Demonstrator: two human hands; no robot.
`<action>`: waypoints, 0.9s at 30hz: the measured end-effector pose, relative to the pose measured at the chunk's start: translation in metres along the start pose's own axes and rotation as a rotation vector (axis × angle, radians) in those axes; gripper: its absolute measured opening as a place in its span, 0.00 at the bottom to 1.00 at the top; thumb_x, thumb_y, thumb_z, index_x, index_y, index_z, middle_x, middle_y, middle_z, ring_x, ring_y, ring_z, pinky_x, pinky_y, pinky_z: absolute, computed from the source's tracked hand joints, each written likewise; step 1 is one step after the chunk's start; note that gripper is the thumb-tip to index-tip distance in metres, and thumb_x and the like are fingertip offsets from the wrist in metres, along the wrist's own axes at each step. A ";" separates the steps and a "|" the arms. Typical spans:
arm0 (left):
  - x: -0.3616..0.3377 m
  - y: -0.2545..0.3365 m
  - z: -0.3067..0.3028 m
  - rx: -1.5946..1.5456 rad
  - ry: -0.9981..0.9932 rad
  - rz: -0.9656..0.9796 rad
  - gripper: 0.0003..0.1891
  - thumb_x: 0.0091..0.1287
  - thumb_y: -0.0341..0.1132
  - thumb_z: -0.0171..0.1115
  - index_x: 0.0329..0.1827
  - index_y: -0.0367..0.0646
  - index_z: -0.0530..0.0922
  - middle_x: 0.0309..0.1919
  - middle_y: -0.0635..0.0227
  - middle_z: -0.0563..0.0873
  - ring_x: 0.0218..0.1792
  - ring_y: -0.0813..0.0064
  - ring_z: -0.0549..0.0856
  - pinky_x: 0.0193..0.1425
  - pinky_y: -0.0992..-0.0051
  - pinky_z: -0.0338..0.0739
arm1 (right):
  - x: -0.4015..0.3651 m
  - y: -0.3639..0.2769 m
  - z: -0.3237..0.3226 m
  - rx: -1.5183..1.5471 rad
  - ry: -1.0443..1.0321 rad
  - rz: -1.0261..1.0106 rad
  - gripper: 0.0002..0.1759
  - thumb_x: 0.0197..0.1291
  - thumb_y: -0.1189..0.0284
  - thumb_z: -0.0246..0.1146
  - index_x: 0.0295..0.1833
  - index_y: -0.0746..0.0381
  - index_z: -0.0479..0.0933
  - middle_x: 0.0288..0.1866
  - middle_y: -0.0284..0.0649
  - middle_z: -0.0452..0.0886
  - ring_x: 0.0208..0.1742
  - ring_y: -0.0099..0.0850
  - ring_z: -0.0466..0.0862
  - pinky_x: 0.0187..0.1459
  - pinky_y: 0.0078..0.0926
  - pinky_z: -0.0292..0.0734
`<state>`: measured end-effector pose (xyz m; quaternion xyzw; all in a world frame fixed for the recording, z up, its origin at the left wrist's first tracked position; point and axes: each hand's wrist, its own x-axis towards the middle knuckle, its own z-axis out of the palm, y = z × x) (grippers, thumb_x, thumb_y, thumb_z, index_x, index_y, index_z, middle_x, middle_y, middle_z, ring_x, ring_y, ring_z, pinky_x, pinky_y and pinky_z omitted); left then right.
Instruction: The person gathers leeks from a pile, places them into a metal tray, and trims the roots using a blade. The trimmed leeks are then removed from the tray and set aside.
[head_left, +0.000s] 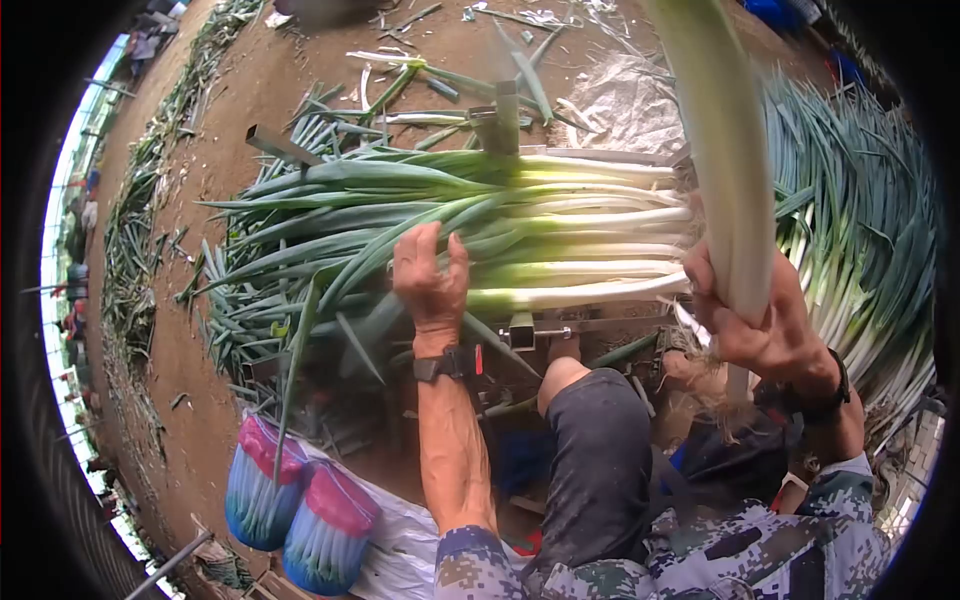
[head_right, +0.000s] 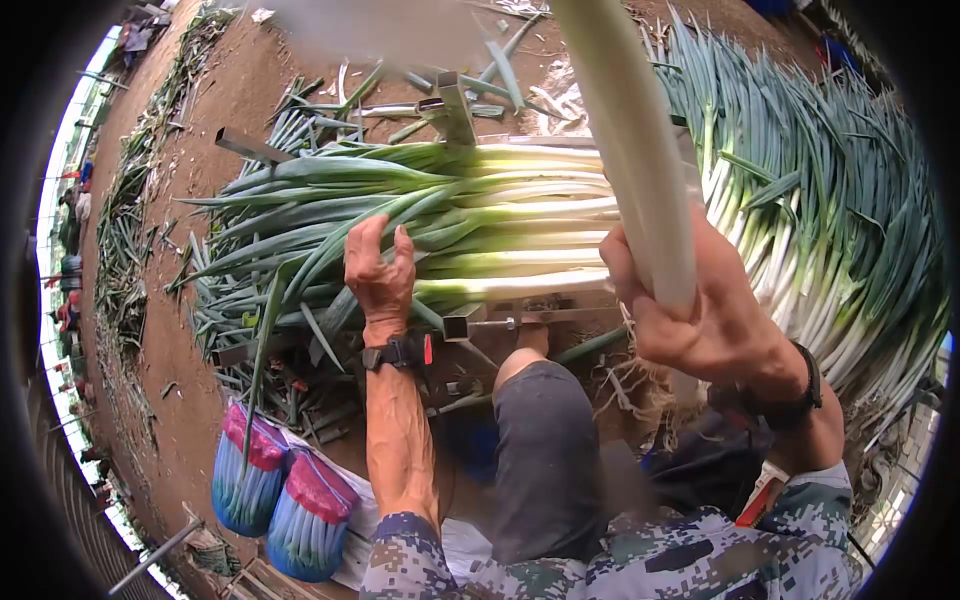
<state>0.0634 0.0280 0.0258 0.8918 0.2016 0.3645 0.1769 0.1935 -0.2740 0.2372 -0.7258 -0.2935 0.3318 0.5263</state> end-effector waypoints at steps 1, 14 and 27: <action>-0.016 -0.006 -0.013 -0.024 0.020 -0.085 0.10 0.61 0.28 0.71 0.45 0.42 0.82 0.39 0.60 0.84 0.39 0.60 0.85 0.44 0.64 0.80 | 0.013 0.017 0.003 -0.202 -0.012 -0.167 0.44 0.50 0.84 0.56 0.78 0.67 0.57 0.40 0.36 0.74 0.35 0.26 0.75 0.37 0.26 0.74; -0.067 -0.055 -0.079 0.434 -0.482 -0.503 0.32 0.59 0.50 0.72 0.65 0.45 0.81 0.62 0.41 0.77 0.64 0.43 0.74 0.70 0.46 0.64 | 0.099 0.231 0.020 -0.939 -0.080 -0.196 0.38 0.50 0.84 0.61 0.71 0.55 0.70 0.52 0.52 0.83 0.53 0.55 0.81 0.54 0.47 0.77; -0.074 -0.116 -0.089 0.682 -0.257 -0.371 0.20 0.57 0.29 0.61 0.54 0.37 0.82 0.54 0.45 0.78 0.55 0.41 0.77 0.58 0.46 0.74 | 0.091 0.230 0.019 -0.798 -0.066 -0.166 0.46 0.44 0.84 0.66 0.73 0.47 0.69 0.51 0.45 0.81 0.55 0.50 0.80 0.57 0.45 0.75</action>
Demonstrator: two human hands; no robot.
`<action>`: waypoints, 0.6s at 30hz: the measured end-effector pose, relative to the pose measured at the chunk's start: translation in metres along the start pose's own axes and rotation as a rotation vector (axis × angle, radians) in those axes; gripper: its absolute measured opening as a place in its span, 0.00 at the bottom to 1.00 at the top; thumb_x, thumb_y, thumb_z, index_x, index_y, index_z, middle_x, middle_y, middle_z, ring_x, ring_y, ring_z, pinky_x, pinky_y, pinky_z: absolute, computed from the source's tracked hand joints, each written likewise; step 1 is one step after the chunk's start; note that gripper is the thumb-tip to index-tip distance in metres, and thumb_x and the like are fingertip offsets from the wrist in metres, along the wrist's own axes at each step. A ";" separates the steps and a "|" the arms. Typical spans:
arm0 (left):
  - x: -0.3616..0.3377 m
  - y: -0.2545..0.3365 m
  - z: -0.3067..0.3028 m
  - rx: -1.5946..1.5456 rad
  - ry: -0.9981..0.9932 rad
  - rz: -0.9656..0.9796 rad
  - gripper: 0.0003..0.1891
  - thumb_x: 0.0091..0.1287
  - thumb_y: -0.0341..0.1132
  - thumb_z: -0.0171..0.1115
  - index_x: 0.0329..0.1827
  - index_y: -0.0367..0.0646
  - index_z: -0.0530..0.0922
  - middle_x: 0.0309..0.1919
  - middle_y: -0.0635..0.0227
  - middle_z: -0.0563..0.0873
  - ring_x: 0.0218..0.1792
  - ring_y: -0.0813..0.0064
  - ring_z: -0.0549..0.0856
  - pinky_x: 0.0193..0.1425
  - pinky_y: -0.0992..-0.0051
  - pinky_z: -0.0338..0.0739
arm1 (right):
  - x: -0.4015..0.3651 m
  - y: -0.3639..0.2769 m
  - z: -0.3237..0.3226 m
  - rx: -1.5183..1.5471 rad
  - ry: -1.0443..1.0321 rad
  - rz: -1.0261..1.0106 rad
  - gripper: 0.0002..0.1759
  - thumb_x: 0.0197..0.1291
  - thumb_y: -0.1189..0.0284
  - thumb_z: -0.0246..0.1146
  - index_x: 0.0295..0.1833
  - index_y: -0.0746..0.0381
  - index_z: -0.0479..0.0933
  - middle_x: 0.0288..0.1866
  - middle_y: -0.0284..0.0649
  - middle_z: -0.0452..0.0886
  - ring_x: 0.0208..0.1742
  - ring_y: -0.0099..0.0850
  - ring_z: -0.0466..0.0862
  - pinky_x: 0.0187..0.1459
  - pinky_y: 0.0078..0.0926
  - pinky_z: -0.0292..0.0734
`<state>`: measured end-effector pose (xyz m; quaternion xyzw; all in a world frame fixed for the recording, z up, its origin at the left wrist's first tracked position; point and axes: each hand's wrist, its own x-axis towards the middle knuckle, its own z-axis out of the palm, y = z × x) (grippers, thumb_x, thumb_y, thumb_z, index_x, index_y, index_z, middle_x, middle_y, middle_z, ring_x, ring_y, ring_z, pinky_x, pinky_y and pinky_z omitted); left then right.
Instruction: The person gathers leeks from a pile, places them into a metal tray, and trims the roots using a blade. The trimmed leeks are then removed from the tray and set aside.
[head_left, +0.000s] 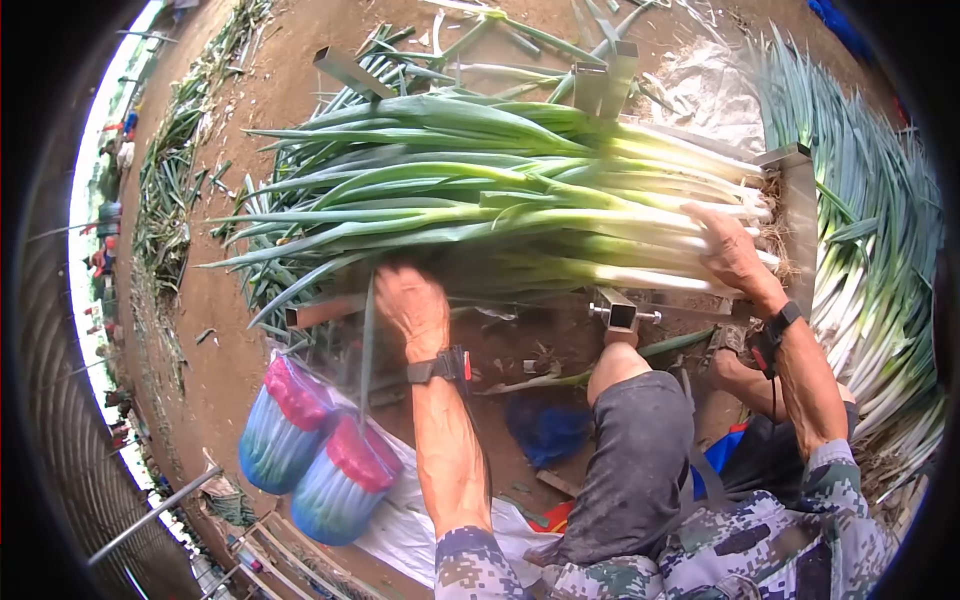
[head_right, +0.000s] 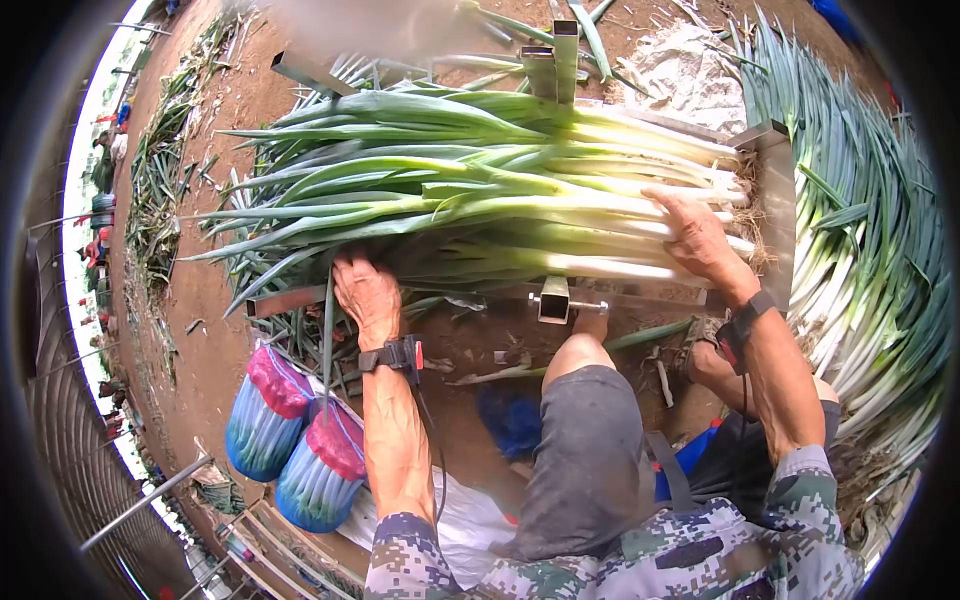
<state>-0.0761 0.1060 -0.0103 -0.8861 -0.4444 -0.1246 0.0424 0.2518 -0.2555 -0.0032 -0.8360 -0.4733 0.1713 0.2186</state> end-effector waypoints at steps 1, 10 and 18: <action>0.006 0.001 0.003 0.019 0.016 0.005 0.20 0.56 0.28 0.61 0.54 0.36 0.82 0.53 0.44 0.78 0.56 0.41 0.77 0.59 0.46 0.73 | 0.000 0.000 0.001 0.006 0.004 0.003 0.46 0.43 0.84 0.66 0.73 0.48 0.69 0.51 0.45 0.81 0.55 0.49 0.80 0.57 0.45 0.75; 0.134 0.014 -0.041 0.248 0.408 0.336 0.09 0.57 0.31 0.66 0.39 0.41 0.84 0.50 0.50 0.81 0.59 0.49 0.78 0.71 0.47 0.65 | -0.005 0.016 0.012 0.037 0.072 -0.018 0.46 0.45 0.81 0.69 0.75 0.47 0.69 0.49 0.46 0.79 0.55 0.49 0.78 0.59 0.45 0.74; 0.088 0.017 -0.080 0.166 0.135 0.041 0.17 0.58 0.36 0.69 0.47 0.34 0.82 0.50 0.47 0.82 0.55 0.46 0.80 0.62 0.53 0.73 | -0.004 0.015 0.007 0.040 -0.003 0.036 0.44 0.46 0.82 0.68 0.74 0.51 0.70 0.53 0.47 0.81 0.56 0.49 0.79 0.61 0.43 0.74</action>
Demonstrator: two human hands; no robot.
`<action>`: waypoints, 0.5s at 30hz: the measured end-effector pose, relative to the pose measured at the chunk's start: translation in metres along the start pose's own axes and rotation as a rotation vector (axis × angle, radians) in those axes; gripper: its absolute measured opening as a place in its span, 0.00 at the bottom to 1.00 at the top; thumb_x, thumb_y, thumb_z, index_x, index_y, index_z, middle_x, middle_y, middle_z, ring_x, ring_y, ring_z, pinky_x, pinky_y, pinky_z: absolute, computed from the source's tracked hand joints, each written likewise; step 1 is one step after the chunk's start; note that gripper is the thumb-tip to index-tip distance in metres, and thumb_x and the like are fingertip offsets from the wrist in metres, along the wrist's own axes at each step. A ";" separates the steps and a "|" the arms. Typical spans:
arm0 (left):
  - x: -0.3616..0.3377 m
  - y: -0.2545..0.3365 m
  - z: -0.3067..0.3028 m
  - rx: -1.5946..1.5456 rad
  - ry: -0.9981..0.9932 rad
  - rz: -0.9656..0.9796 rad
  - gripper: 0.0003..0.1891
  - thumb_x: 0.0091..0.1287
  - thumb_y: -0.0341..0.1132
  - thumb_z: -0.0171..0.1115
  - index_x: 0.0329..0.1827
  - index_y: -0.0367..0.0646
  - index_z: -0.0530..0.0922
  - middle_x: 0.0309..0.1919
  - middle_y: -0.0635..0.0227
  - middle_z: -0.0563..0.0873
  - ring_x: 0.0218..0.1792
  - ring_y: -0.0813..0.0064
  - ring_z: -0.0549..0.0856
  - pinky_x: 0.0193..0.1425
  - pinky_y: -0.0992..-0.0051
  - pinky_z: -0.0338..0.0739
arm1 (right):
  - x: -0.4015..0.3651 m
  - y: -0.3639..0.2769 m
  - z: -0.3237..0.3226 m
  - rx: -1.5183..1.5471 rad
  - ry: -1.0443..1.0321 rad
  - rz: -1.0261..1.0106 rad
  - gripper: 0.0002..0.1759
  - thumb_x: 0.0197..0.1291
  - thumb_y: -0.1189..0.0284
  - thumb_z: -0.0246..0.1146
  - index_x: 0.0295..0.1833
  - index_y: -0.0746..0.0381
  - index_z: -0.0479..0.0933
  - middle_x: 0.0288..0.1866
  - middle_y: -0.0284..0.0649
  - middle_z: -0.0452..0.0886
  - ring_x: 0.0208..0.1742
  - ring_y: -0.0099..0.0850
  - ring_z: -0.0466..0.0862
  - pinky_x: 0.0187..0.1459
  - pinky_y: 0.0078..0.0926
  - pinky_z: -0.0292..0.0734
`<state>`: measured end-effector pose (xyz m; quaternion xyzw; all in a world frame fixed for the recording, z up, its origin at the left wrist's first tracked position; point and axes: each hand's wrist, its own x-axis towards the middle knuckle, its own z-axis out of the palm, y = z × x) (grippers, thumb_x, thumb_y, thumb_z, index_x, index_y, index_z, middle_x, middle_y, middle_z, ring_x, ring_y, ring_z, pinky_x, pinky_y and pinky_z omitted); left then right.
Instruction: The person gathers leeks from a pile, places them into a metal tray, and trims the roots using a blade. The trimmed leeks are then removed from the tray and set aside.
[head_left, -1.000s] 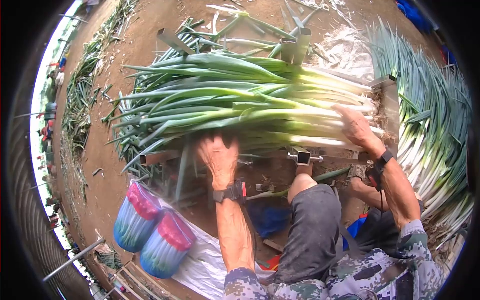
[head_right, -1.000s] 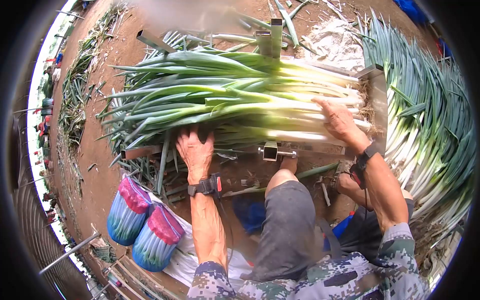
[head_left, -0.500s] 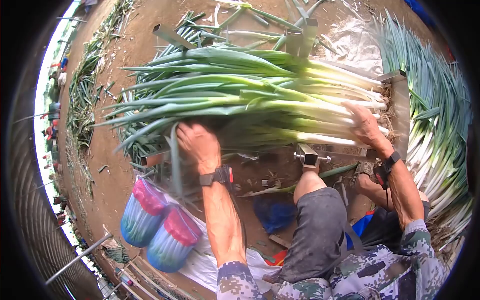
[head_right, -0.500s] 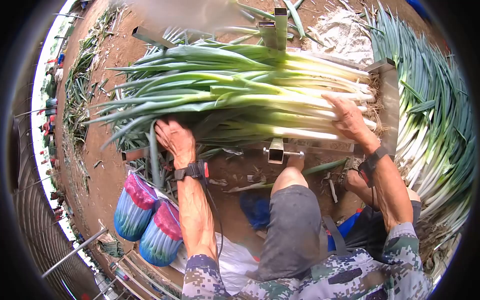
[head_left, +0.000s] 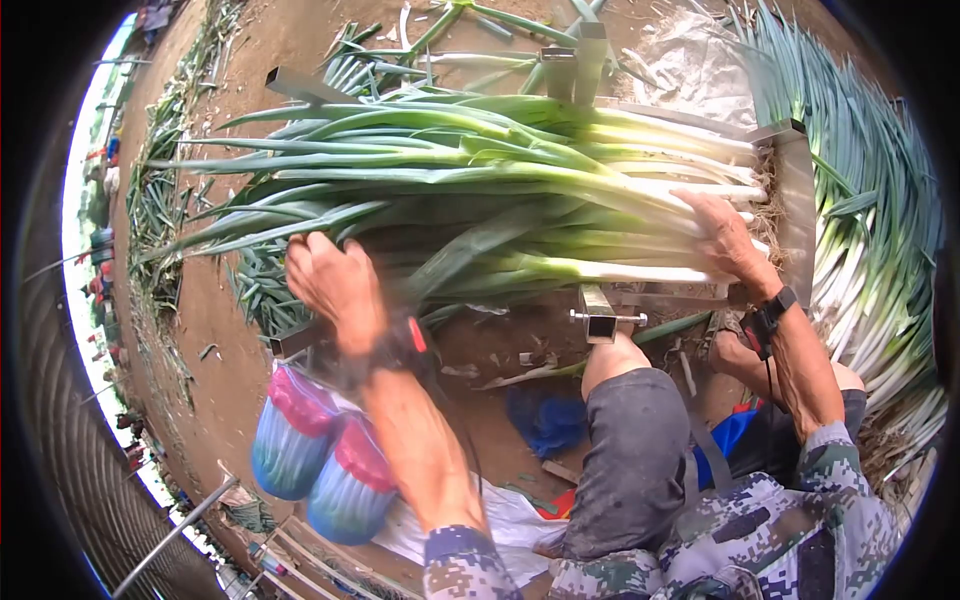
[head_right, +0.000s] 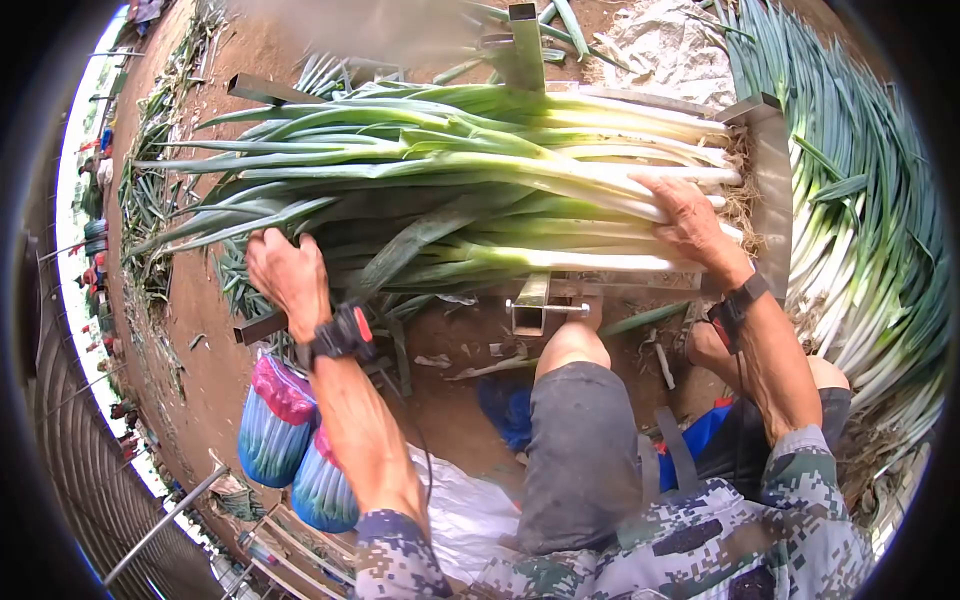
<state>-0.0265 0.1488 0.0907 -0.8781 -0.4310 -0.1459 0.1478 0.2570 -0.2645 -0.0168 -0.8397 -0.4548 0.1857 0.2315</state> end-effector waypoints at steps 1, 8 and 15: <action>-0.016 0.017 -0.018 -0.139 0.148 -0.037 0.16 0.60 0.33 0.70 0.47 0.32 0.81 0.49 0.48 0.82 0.54 0.46 0.80 0.61 0.54 0.73 | 0.002 -0.002 -0.001 -0.006 -0.010 0.002 0.44 0.47 0.82 0.68 0.74 0.52 0.70 0.55 0.49 0.82 0.58 0.49 0.79 0.62 0.43 0.73; -0.129 0.039 0.036 -0.498 -0.095 -0.252 0.19 0.72 0.46 0.67 0.43 0.35 0.84 0.45 0.53 0.85 0.49 0.54 0.83 0.58 0.58 0.76 | 0.001 0.005 0.006 0.030 0.068 -0.050 0.45 0.43 0.80 0.69 0.73 0.48 0.72 0.52 0.44 0.81 0.56 0.48 0.79 0.60 0.44 0.74; -0.042 0.007 0.061 -0.342 -0.159 -0.178 0.28 0.72 0.47 0.63 0.64 0.31 0.72 0.58 0.38 0.76 0.61 0.38 0.75 0.67 0.49 0.69 | -0.001 0.010 0.011 -0.024 0.086 -0.078 0.47 0.41 0.78 0.73 0.73 0.48 0.71 0.53 0.42 0.82 0.55 0.47 0.79 0.61 0.45 0.74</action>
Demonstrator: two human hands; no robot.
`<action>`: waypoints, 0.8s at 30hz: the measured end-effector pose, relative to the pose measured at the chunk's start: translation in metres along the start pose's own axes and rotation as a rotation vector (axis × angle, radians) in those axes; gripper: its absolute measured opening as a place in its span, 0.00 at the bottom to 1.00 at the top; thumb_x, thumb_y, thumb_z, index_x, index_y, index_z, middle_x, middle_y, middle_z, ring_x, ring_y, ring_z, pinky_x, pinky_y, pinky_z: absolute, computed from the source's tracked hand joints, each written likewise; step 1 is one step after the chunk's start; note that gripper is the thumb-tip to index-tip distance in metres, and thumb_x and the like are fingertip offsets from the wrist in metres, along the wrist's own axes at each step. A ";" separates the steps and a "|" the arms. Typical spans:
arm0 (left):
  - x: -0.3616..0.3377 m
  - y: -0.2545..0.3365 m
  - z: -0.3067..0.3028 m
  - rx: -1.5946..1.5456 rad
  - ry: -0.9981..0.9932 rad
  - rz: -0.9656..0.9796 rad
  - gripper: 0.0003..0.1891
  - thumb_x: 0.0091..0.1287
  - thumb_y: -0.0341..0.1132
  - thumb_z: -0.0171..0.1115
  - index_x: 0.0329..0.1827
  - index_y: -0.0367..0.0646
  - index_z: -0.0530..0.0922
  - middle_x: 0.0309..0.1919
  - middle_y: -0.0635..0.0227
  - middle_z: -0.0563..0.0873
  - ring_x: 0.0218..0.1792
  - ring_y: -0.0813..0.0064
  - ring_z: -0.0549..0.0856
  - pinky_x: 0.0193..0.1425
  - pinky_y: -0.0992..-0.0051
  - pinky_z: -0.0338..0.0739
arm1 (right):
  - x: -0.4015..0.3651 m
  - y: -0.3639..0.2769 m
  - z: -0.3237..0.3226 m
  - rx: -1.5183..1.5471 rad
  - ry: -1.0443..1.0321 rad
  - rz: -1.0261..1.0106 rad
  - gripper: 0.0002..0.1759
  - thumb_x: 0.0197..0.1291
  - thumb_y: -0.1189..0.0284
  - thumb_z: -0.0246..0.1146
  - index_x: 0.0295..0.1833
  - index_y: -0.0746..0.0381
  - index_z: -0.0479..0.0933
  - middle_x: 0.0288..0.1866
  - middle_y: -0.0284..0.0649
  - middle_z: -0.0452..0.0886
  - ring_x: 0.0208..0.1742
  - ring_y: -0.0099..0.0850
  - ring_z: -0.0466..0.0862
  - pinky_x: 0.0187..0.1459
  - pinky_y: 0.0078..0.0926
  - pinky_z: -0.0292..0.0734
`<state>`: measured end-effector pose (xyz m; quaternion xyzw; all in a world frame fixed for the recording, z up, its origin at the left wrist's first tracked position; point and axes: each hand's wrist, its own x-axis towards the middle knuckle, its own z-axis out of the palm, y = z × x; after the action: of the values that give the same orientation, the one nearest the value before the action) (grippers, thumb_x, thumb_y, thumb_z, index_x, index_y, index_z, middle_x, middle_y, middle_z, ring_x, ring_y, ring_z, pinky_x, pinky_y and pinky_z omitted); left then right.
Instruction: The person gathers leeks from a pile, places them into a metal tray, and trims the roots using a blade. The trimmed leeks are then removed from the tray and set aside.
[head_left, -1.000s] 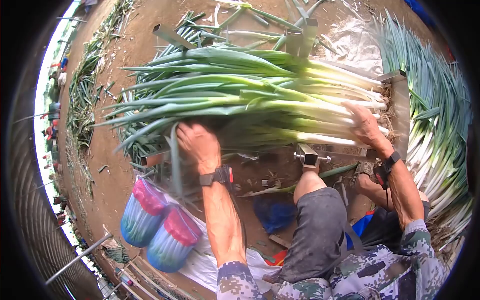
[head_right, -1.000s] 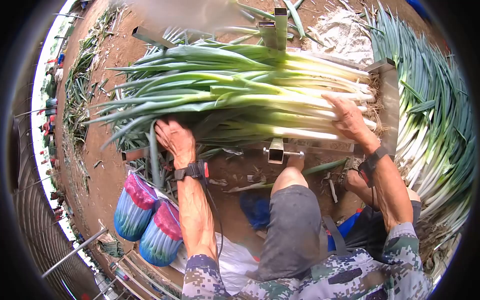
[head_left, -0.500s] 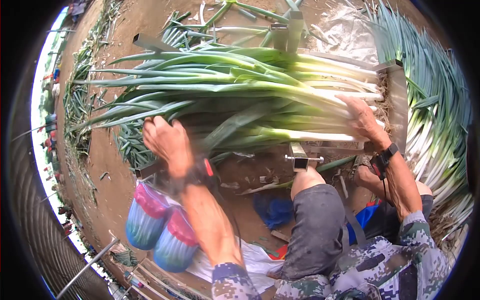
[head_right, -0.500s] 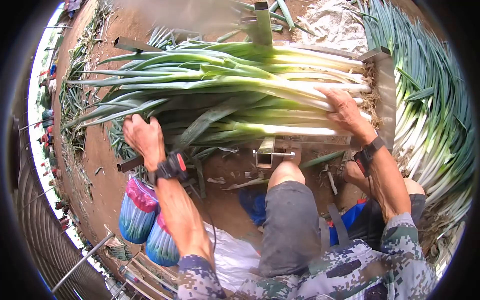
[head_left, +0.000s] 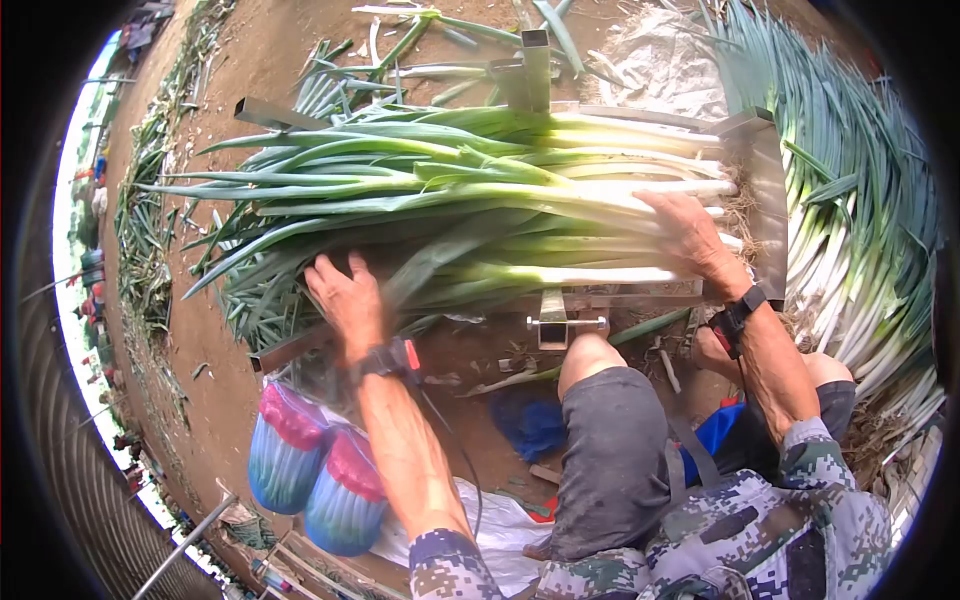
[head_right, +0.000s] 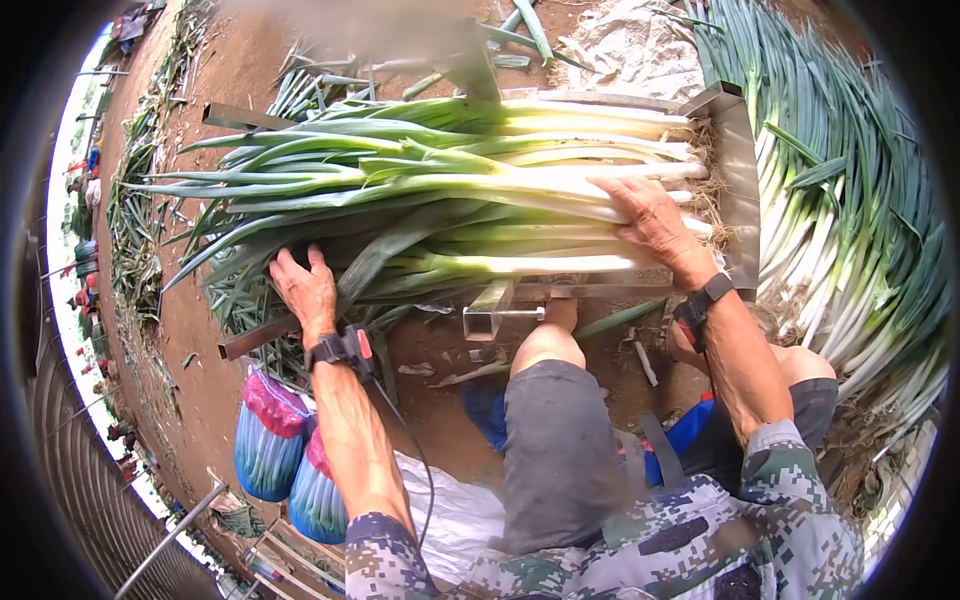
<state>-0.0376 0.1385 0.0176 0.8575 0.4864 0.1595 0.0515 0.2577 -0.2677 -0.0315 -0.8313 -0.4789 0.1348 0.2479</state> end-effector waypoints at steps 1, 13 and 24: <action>0.009 0.001 0.000 -0.056 -0.073 -0.028 0.29 0.71 0.47 0.63 0.65 0.32 0.71 0.59 0.37 0.76 0.61 0.37 0.75 0.67 0.49 0.69 | 0.001 -0.001 0.000 -0.022 0.017 -0.006 0.47 0.41 0.78 0.73 0.73 0.48 0.71 0.53 0.42 0.82 0.55 0.47 0.79 0.61 0.45 0.74; -0.036 0.106 -0.040 -0.332 0.101 0.502 0.17 0.61 0.26 0.72 0.55 0.41 0.84 0.51 0.57 0.87 0.54 0.56 0.85 0.61 0.62 0.79 | -0.012 -0.047 -0.042 -0.252 0.357 0.018 0.33 0.45 0.79 0.71 0.61 0.54 0.79 0.57 0.37 0.82 0.60 0.40 0.80 0.59 0.43 0.77; -0.010 0.153 0.015 -0.076 0.078 0.744 0.25 0.51 0.33 0.77 0.56 0.49 0.83 0.61 0.61 0.81 0.66 0.55 0.76 0.74 0.54 0.65 | -0.008 -0.087 -0.085 -0.406 0.414 -0.157 0.20 0.55 0.74 0.71 0.55 0.55 0.81 0.49 0.35 0.83 0.51 0.38 0.81 0.55 0.39 0.75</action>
<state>0.0878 0.0506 0.0380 0.9663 0.1369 0.2180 0.0033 0.2296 -0.2626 0.0873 -0.8342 -0.4979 -0.1558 0.1786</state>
